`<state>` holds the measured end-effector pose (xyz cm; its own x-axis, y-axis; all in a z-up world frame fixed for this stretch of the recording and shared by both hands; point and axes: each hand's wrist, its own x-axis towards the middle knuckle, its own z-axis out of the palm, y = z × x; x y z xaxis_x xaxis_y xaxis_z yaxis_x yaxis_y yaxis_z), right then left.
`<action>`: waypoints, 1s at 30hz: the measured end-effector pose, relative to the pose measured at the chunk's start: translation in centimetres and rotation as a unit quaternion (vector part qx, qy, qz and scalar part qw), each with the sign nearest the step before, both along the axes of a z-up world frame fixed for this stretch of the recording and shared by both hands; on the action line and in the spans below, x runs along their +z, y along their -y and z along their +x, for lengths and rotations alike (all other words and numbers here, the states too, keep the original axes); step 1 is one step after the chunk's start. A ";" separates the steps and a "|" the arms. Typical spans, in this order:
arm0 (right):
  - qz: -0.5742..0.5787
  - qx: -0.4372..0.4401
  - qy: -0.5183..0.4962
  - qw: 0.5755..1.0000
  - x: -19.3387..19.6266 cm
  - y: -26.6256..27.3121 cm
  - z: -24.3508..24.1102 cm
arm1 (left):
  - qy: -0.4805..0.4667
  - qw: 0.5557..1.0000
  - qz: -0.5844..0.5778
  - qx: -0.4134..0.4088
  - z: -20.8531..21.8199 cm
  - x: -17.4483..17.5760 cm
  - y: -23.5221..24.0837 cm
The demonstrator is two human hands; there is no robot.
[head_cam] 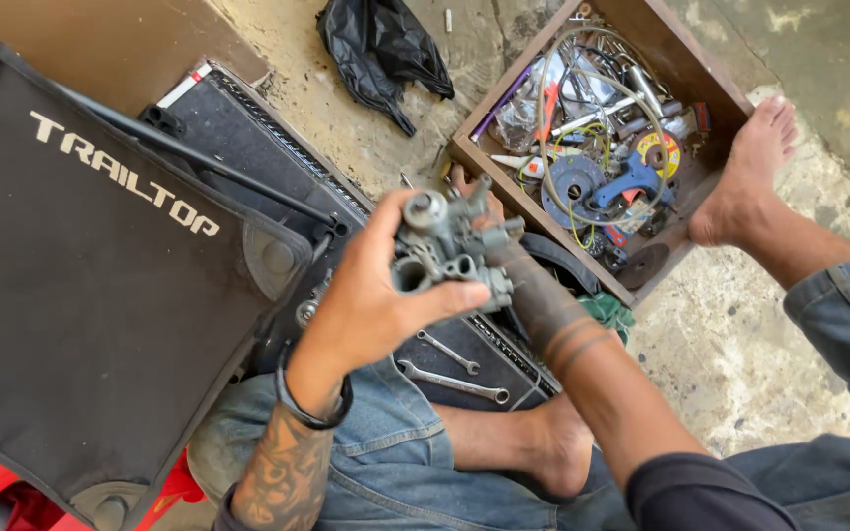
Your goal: Inspecting and cleaning a motorcycle carburetor using a small metal tool
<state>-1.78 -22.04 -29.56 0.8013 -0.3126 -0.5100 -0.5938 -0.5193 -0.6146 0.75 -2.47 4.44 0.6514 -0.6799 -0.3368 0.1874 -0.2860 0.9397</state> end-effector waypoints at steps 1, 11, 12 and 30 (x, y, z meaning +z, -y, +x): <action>-0.058 0.041 -0.039 0.997 -2.0 0.1 0.4 | 0.002 0.999 0.041 0.009 -0.4 -0.4 0.2; -0.317 0.178 -0.059 0.930 -15.0 0.6 -0.2 | 0.045 0.978 0.182 0.086 -8.2 -8.8 -3.2; -0.316 0.181 -0.058 0.930 -12.1 0.4 -0.3 | 0.045 0.978 0.184 0.089 -9.0 -9.7 -3.6; -0.021 0.109 0.021 0.994 20.6 2.2 -6.0 | 0.332 0.911 0.227 0.092 -13.3 -18.3 -5.0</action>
<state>-7.79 -24.26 -8.93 0.8729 -0.1499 -0.4644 -0.4386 -0.6583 -0.6119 -12.53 2.51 -13.81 0.9027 -0.4277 -0.0463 -0.2952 -0.6942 0.6564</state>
